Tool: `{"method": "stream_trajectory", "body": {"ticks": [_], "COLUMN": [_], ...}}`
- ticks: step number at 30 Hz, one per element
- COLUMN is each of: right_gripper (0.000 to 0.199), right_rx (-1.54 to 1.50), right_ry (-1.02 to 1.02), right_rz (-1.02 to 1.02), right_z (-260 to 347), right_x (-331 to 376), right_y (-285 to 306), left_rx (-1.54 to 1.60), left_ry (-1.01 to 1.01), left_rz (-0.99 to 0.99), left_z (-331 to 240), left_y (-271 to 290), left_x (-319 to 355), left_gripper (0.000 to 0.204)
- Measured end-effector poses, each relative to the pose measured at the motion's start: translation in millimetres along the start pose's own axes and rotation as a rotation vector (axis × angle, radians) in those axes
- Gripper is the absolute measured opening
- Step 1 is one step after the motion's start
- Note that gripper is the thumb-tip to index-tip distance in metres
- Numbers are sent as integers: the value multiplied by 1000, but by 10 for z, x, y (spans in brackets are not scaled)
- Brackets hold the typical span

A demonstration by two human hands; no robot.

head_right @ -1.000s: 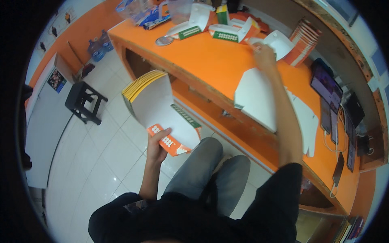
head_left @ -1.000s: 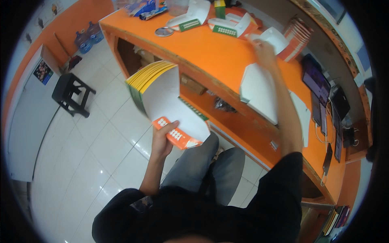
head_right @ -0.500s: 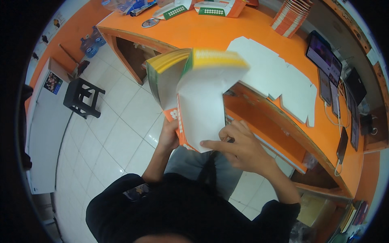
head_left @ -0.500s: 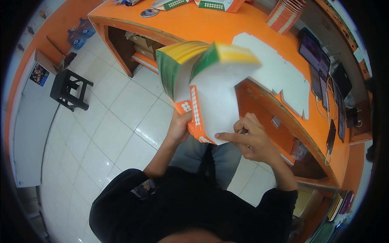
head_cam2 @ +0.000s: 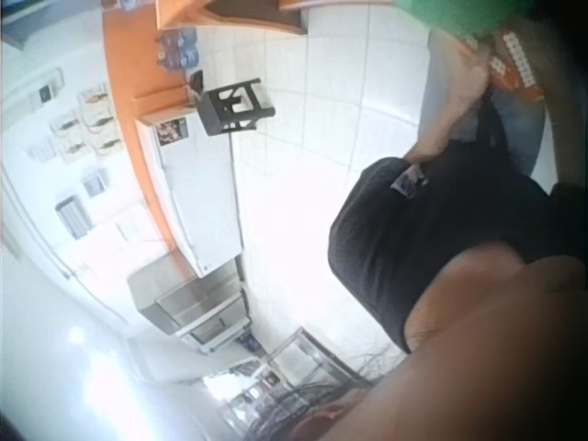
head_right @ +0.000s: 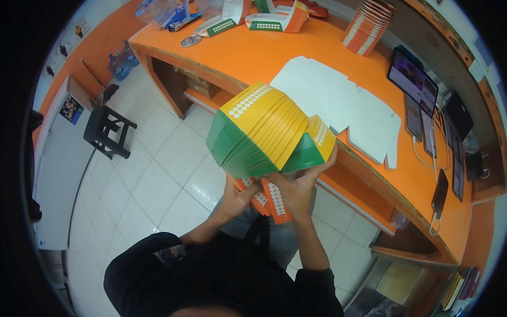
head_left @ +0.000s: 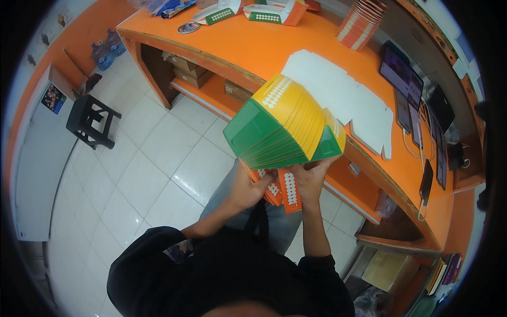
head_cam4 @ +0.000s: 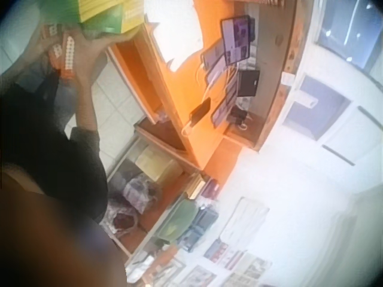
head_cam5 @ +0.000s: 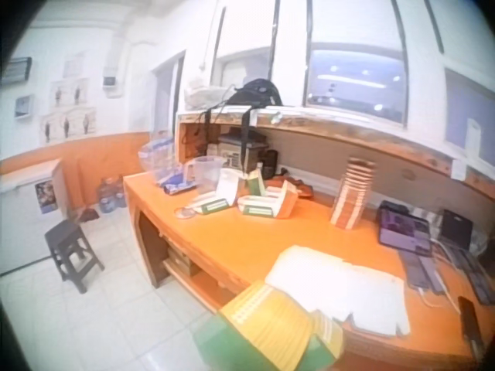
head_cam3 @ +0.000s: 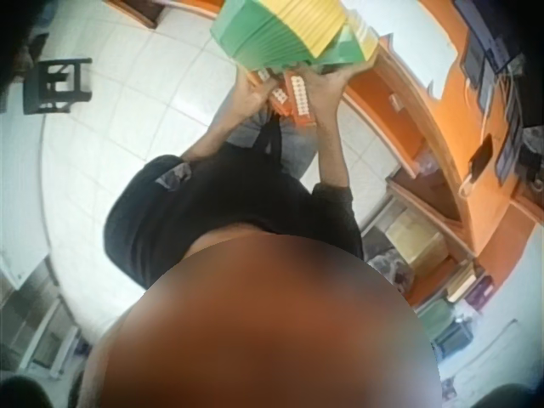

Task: The person folds flat cardboard pieces into small rectangular boxes by hand, aligning edges and tucking flaps to form the shape. They repeat the process for multiple units and stack the finished boxes on the table.

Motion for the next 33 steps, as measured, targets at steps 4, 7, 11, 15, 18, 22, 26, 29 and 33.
{"method": "stream_trajectory", "body": {"ticks": [4,7,11,15,18,22,26,29,33], "right_gripper": [133,135,128,127,127,134,138,138,127], "right_rx": [65,163,120,306,203,407,266,105,89], "right_ry": [79,69,161,337,236,311,393,338,398], "right_rz": [-68,-55,50,114,0,-135,-67,2,44], "right_z": [26,95,168,224,197,183,168,164,199], "right_x": [-10,-21,42,181,195,124,138,141,-68], "right_y": [64,131,109,-4,-60,-47,-74,-190,-523], "left_rx": [169,280,106,-7,-119,-127,-174,-85,-38], "left_ry": [76,19,44,-4,63,81,158,131,109], "left_rz": [-110,-63,-3,91,207,308,524,661,449], "left_z": [-32,-51,-10,-1,-18,-78,-110,-144,-85], "left_y": [31,29,24,15,-13,-14,70,182,250], "left_x": [0,15,19,-18,-17,-18,24,40,6], "left_gripper": [60,61,63,64,65,69,78,81,70]}}
Point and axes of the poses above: each hand's wrist, its own x-axis away from the middle knuckle, its own y-axis out of the back of the hand, z = x × y, the point moved 2 cm from there along -x, towards the middle knuckle, and after that the axes turned 6 degrees about x, right-handed, at the moved point
